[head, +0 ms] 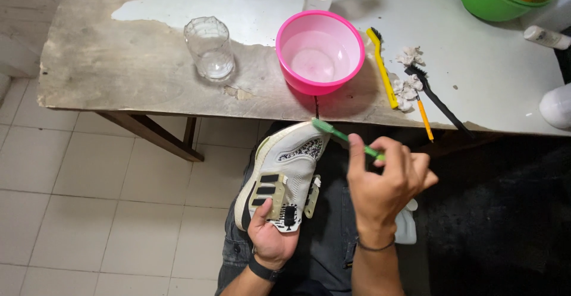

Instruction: The person scrubs a white sneaker with a green toothbrush, repeatedly dipping the brush into a pink bucket of water. They focus on the upper and side panels, rotating the shoe to access different areas.

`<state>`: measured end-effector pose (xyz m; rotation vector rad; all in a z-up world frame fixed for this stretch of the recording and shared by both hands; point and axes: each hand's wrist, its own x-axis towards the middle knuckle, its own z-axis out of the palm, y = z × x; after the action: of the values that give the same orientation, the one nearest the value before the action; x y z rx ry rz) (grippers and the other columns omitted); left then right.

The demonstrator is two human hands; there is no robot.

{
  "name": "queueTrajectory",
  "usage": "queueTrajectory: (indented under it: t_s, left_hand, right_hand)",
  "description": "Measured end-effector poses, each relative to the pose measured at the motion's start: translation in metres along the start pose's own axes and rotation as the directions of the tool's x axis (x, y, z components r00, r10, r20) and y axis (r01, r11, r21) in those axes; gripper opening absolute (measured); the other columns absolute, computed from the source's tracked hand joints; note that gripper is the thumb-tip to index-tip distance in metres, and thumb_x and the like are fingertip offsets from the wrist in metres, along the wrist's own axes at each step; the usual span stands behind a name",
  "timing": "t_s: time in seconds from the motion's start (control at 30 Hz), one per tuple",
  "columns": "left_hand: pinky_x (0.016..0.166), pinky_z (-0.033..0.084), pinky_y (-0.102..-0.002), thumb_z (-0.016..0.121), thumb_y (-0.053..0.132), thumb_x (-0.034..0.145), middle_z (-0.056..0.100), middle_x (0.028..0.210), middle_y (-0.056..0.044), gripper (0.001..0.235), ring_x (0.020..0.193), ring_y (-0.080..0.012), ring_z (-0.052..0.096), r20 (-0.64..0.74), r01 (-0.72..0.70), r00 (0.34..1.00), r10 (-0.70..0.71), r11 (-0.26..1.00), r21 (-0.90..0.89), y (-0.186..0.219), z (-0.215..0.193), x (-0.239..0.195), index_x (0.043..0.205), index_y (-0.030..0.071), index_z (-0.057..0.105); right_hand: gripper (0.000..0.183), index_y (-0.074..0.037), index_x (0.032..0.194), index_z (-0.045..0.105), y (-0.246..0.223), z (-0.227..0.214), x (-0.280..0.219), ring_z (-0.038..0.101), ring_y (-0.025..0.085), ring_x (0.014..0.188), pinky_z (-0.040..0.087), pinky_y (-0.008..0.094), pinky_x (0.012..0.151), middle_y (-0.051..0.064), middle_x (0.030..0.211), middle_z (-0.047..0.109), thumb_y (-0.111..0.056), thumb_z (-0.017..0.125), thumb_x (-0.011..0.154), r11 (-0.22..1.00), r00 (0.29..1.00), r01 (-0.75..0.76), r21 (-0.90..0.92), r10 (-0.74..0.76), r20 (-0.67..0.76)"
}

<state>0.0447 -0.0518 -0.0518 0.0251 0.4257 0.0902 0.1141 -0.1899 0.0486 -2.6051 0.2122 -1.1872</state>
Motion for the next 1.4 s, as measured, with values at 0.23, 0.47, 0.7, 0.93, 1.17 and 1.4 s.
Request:
queueTrajectory:
  t_s: [0.23,0.47,0.7,0.93,1.17,1.4]
  left_hand:
    - [0.120,0.030,-0.054,0.039,0.019,0.088,0.049,0.145,-0.022,0.061,0.137,-0.0403,0.044,-0.174,0.021,0.985,-0.017,1.000,0.019,0.000,0.017,-0.007,0.145,-0.001,0.045]
    - [0.120,0.030,-0.054,0.040,0.018,0.088,0.050,0.144,-0.021,0.060,0.137,-0.0397,0.045,-0.160,0.017,0.987,-0.013,0.999,0.027,0.001,0.024,-0.008,0.144,-0.001,0.046]
    - [0.119,0.032,-0.055,0.043,0.018,0.087,0.052,0.142,-0.023,0.059,0.135,-0.0414,0.047,-0.096,-0.002,0.995,0.005,1.000,0.023,-0.001,0.009,-0.004,0.142,-0.003,0.048]
    - [0.115,0.035,-0.056,0.049,0.020,0.088,0.056,0.140,-0.021,0.058,0.132,-0.0406,0.050,0.021,0.014,1.000,-0.015,1.000,0.023,0.009,0.007,-0.002,0.143,0.000,0.050]
    - [0.119,0.030,-0.053,0.046,0.034,0.089,0.049,0.146,-0.022,0.066,0.138,-0.0384,0.044,-0.022,0.140,0.990,-0.139,0.987,0.082,0.039,0.038,-0.004,0.145,0.000,0.045]
    - [0.115,0.035,-0.052,0.053,0.040,0.094,0.051,0.145,-0.023,0.065,0.135,-0.0398,0.048,0.190,0.316,0.926,-0.325,0.946,0.077,0.058,0.028,0.004,0.144,-0.001,0.048]
  right_hand:
    - [0.036,-0.019,0.086,0.068,-0.008,-0.010,0.001,0.048,0.026,0.083,0.028,0.044,0.079,-0.007,0.072,0.056,-0.048,0.089,0.092,1.000,0.999,0.003,-0.003,-0.003,0.040]
    - [0.037,-0.021,0.086,0.070,-0.010,-0.017,0.013,0.049,0.025,0.081,0.027,0.044,0.077,-0.007,0.070,0.060,-0.054,0.083,0.094,0.994,0.991,0.072,-0.078,-0.063,0.122]
    - [0.038,-0.022,0.081,0.066,-0.011,-0.020,0.027,0.051,0.025,0.079,0.029,0.043,0.079,-0.007,0.065,0.056,-0.049,0.091,0.092,0.994,0.988,0.073,-0.084,-0.061,0.139]
    - [0.036,-0.023,0.081,0.067,-0.014,-0.013,0.018,0.053,0.027,0.081,0.031,0.047,0.075,-0.007,0.066,0.057,-0.054,0.084,0.088,0.996,0.971,0.090,0.019,-0.092,0.220]
    - [0.036,-0.017,0.083,0.067,0.002,0.005,-0.004,0.049,0.025,0.083,0.027,0.041,0.080,-0.004,0.075,0.061,-0.048,0.082,0.092,0.976,0.982,0.188,0.107,-0.188,-0.011]
    - [0.037,-0.013,0.083,0.068,0.019,0.007,-0.002,0.050,0.026,0.089,0.029,0.043,0.087,-0.005,0.075,0.060,-0.045,0.084,0.092,0.968,0.972,0.219,0.118,-0.206,-0.117]
